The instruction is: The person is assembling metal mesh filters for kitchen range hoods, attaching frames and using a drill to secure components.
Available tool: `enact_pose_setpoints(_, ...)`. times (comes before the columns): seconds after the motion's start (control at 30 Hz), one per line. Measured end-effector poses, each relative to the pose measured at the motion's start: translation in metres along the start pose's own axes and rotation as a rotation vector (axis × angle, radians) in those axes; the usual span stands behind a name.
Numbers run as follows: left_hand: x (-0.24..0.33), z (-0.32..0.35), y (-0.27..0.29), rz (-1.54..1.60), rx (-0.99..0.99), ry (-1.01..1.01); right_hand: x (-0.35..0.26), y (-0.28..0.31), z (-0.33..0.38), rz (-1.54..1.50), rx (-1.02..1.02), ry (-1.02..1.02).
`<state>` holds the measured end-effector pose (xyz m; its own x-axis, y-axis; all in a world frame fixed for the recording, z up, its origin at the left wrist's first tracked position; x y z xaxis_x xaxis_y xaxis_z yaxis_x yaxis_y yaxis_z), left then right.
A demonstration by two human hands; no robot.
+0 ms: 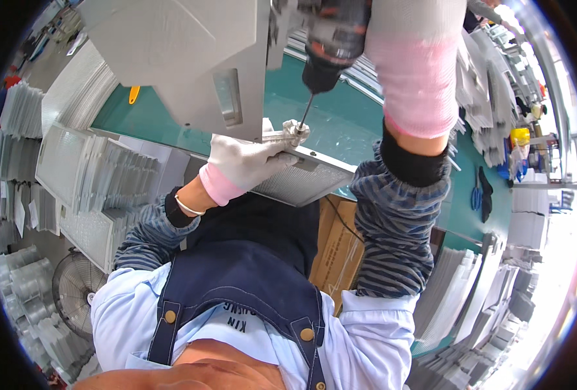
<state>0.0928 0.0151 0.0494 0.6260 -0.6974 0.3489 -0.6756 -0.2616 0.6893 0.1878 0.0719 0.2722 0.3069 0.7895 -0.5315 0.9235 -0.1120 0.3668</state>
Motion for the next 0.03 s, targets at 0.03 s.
enact_pose_setpoints(0.03, 0.0035, -0.0009, 0.0008, -0.054, -0.039, -0.002, -0.0047, -0.0032, 0.0088, 0.399, -0.149, 0.324)
Point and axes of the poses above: each hand's wrist, its own z-axis away from the middle knuckle, its own y-axis out of the back of the hand, x = y × z, the point moved 9 cm from there along -z, towards the middle knuckle, and after that the axes turned 5 degrees about -x, right-handed, at the moved point
